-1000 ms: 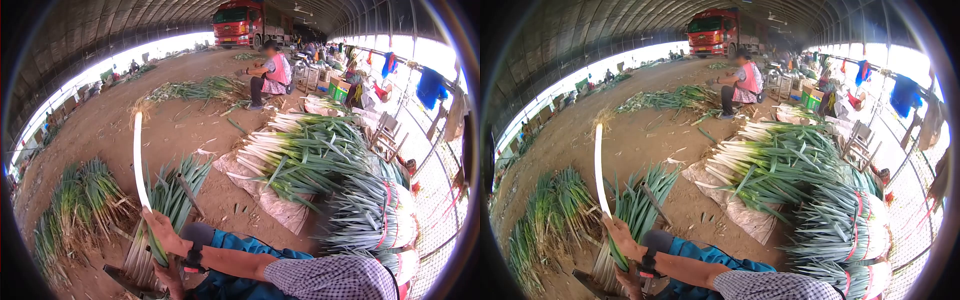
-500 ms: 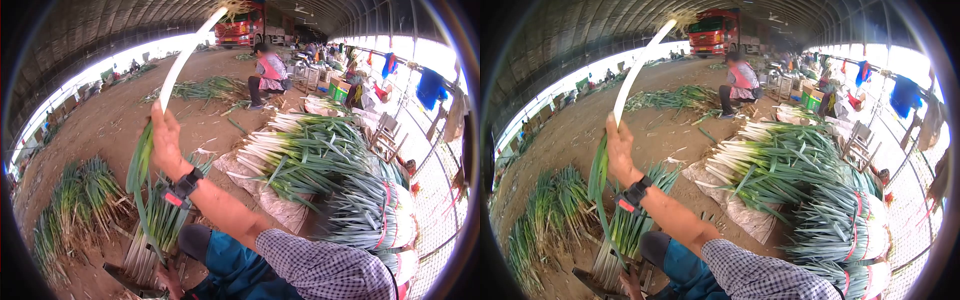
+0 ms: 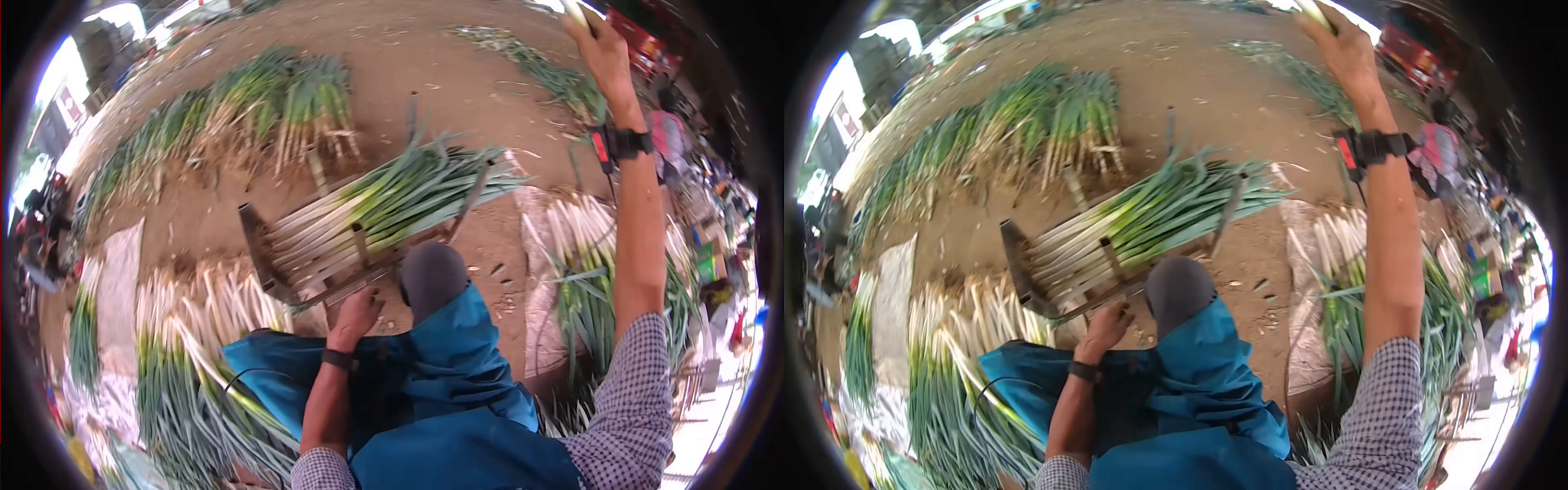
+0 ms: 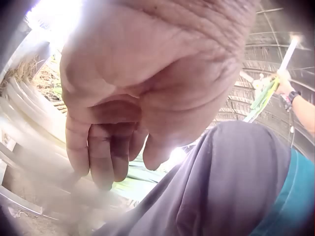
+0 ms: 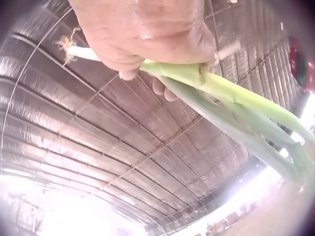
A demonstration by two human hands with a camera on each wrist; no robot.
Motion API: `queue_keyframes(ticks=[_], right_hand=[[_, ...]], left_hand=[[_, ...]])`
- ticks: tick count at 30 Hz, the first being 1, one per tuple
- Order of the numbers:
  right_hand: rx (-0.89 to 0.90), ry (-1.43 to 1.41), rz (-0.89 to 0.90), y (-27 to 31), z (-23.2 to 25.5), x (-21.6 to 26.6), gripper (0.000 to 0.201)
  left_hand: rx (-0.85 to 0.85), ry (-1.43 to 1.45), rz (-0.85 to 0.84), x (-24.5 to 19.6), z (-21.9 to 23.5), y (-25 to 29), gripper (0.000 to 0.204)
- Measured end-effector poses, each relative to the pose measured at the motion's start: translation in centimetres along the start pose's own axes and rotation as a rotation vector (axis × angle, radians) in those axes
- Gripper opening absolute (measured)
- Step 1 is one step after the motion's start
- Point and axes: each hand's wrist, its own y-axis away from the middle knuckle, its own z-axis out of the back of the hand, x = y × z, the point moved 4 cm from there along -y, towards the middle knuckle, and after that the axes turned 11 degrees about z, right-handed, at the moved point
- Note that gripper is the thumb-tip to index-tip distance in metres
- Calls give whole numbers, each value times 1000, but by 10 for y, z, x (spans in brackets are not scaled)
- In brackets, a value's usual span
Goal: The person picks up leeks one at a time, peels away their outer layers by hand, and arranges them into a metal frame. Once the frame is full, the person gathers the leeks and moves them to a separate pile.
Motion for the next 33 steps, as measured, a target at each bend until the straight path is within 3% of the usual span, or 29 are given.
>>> queue_keyframes(ticks=[2, 5, 9, 11, 18, 23, 28, 33], right_hand=[[176, -97, 130, 33, -66, -37, 42], [482, -214, -46, 99, -132, -43, 36], [653, -305, 142, 154, -212, -20, 34], [816, -332, 173, 163, -243, -6, 37], [823, -403, 304, 191, -343, 23, 31], [802, -502, 208, 192, -375, 36, 30], [889, -518, 234, 188, -396, 44, 30], [943, -636, 332, 211, -437, 80, 29]], left_hand=[[26, -42, 10, 11, -10, 1, 36], [115, -46, 78, 13, -25, 7, 35], [180, -28, 147, 30, -29, 5, 33], [71, 20, 134, 38, -18, -4, 32], [-325, -17, 84, 47, 47, -81, 28], [-630, -95, -63, 56, 65, -166, 31], [-620, -134, -36, 70, 42, -226, 29], [-631, -118, -34, 93, 29, -218, 28]])
